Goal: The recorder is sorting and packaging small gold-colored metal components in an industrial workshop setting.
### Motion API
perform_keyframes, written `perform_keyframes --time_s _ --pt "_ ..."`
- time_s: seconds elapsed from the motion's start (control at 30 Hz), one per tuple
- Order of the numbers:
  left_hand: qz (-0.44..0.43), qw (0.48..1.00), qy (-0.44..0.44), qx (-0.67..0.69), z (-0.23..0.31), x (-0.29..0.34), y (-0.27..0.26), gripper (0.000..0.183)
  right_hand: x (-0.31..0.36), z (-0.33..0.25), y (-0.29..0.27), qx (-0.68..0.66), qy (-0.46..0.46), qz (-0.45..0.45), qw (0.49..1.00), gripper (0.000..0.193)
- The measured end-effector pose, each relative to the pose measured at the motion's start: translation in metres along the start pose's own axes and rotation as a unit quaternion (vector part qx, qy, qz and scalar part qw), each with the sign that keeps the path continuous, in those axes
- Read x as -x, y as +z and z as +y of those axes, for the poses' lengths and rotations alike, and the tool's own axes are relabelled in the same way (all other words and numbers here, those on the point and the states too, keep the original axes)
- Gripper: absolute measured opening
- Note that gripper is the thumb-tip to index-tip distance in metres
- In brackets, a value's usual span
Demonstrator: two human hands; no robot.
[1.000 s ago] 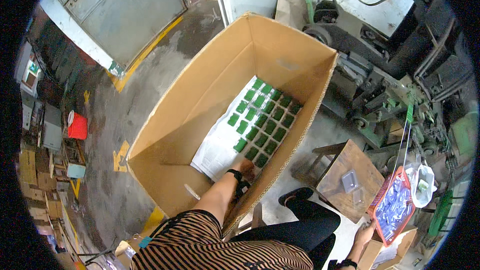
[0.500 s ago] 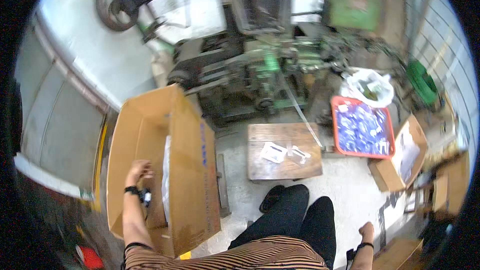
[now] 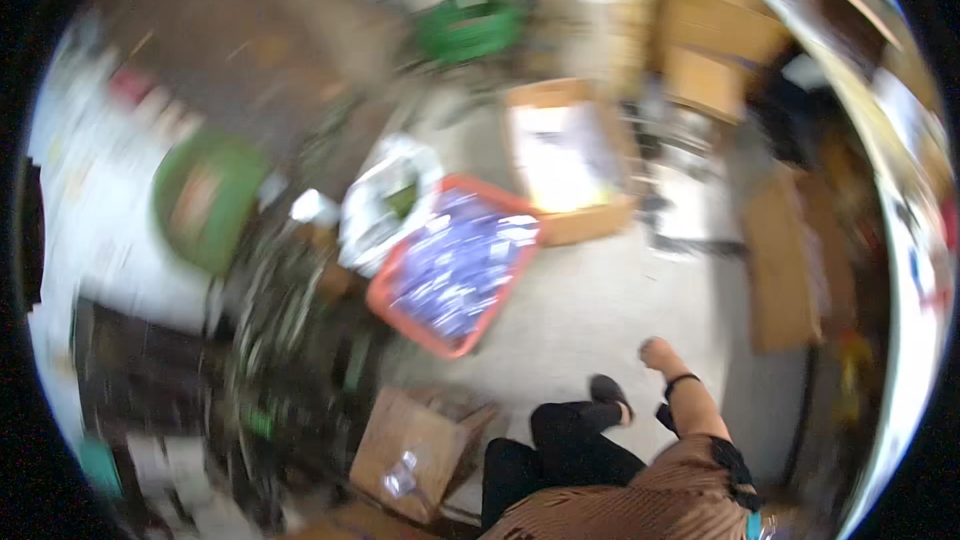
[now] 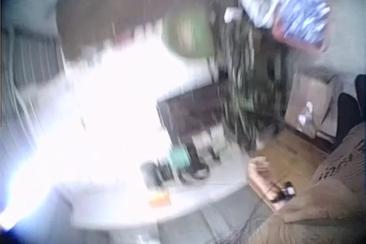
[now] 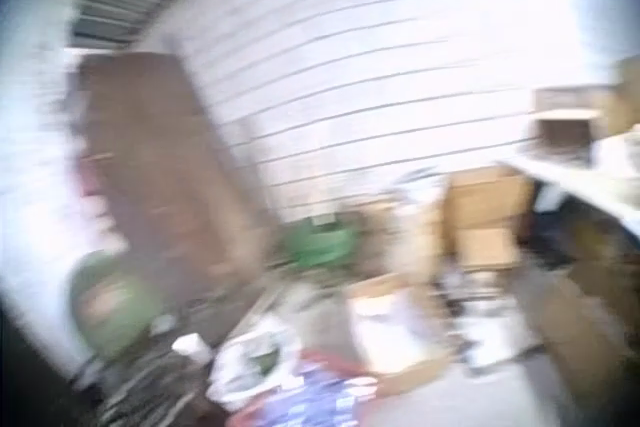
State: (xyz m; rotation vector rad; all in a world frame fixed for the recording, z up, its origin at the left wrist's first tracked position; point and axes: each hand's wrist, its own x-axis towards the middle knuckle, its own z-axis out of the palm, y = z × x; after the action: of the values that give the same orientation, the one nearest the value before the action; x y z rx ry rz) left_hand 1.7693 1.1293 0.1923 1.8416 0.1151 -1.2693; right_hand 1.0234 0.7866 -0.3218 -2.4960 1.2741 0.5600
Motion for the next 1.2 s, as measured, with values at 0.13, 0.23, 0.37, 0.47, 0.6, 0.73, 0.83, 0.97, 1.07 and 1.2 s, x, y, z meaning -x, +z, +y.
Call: perform_keyframes --time_s 0.13,0.23,0.37,0.47,0.6,0.73,0.83,0.97,1.07,1.2 --pt "-0.207 0.968 0.082 -0.119 0.008 -0.048 0.28 0.057 0.175 -0.017 0.036 -0.243 0.344 0.039 0.906 0.016" --pt "-0.355 0.908 0.032 -0.222 0.012 -0.005 0.415 0.048 0.304 -0.062 -0.023 -0.425 0.516 -0.016 0.744 0.015" --pt "-0.454 0.839 0.046 -0.296 0.033 -0.019 0.54 0.044 0.424 -0.126 -0.057 -0.526 0.753 0.043 0.392 0.014" --pt "-0.624 0.746 0.064 -0.222 0.036 -0.102 0.572 0.05 0.441 -0.162 -0.017 -0.535 0.774 0.031 0.338 0.016" --pt "-0.628 0.739 0.027 -0.244 0.04 -0.167 0.671 0.044 0.392 -0.129 -0.058 -0.629 0.721 0.051 0.286 0.014" --pt "-0.6 0.759 -0.01 -0.251 0.035 -0.225 0.77 0.036 0.332 -0.058 -0.1 -0.682 0.617 -0.067 0.385 0.021" --pt "-0.551 0.791 -0.041 -0.262 0.05 -0.26 0.805 0.032 0.305 0.012 -0.089 -0.68 0.597 -0.072 0.42 0.021" --pt "-0.479 0.835 -0.07 -0.263 0.088 -0.287 0.869 0.027 0.279 0.153 -0.109 -0.645 0.581 -0.034 0.495 0.02" --pt "-0.432 0.861 -0.099 -0.248 0.085 -0.274 0.924 0.025 0.269 0.246 -0.177 -0.682 0.609 0.122 0.387 0.021" --pt "-0.328 0.862 0.027 -0.386 0.085 -0.191 1.107 0.033 0.272 0.295 -0.175 -0.704 0.583 0.3 0.272 0.023"
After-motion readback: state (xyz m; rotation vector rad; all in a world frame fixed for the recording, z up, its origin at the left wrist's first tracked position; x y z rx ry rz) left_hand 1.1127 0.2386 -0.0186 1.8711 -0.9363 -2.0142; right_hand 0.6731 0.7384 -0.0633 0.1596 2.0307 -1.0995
